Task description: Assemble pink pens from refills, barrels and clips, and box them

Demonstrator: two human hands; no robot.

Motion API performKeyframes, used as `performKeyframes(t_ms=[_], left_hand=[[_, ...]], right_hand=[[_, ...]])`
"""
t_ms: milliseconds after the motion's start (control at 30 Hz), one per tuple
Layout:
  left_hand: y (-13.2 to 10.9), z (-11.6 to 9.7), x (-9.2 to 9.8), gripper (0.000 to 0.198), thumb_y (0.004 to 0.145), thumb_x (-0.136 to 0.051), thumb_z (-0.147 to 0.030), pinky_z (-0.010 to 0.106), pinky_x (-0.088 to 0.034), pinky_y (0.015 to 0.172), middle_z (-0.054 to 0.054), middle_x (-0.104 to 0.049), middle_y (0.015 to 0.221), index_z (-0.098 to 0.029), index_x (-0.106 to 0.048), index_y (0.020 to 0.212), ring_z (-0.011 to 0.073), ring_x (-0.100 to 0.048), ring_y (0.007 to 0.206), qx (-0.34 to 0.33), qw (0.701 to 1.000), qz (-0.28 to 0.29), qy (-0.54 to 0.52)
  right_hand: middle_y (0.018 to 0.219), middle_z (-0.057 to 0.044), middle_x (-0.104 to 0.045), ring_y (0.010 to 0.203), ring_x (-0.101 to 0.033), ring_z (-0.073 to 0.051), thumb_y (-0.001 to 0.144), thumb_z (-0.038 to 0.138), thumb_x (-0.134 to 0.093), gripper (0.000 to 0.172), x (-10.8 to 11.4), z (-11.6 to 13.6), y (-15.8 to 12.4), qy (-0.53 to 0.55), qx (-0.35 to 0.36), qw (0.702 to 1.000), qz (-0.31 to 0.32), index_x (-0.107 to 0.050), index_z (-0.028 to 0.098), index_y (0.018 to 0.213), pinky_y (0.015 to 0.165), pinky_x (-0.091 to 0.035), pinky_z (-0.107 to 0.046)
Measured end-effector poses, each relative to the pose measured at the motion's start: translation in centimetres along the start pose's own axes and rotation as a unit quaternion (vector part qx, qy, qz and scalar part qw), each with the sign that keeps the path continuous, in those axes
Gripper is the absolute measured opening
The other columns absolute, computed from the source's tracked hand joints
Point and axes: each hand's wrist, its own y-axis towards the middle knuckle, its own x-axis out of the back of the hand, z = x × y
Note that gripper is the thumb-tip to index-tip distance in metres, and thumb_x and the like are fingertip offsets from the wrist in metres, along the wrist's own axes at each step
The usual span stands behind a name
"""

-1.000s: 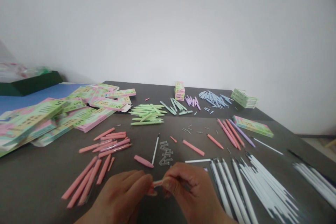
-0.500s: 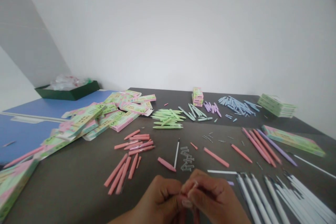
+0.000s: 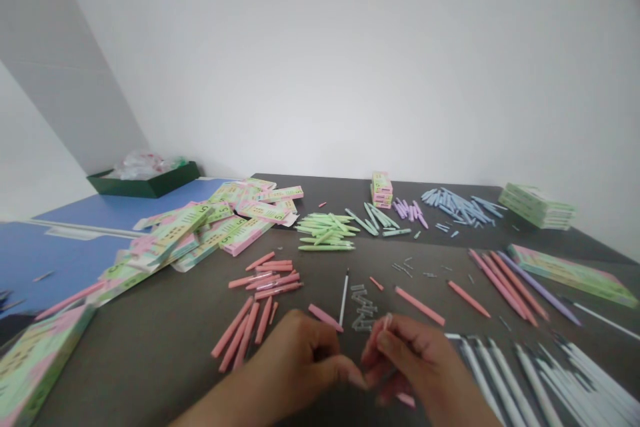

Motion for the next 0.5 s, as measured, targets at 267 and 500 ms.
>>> performKeyframes(t_ms=[267,500], left_hand=[[1.7,4.4,8.3,0.022,0.076,-0.048,-0.017,0.031,-0.044,0.074,0.008,-0.071,0.088,-0.019,-0.069,0.075,0.0242,-0.062,0.091,0.061,0.951,-0.106,0.284],[2.2,5.8,6.6,0.031,0.074,-0.048,-0.015,0.041,-0.040,0.096,0.011,-0.063,0.120,-0.020,-0.069,0.097,0.0290,-0.045,0.124,0.040,0.940,-0.101,0.325]], right_hand=[[0.059,0.004,-0.053,0.046,-0.052,-0.010,0.067,0.056,-0.066,0.055,2.0,2.6,0.8,-0.038,0.050,0.994,-0.087,-0.064,0.016,0.105,0.050,-0.050,-0.027],[0.062,0.000,-0.062,0.046,-0.055,-0.011,0.067,0.055,-0.067,0.043,2.0,2.9,0.8,-0.054,0.050,0.995,-0.065,-0.060,0.016,0.084,0.049,-0.048,-0.025]])
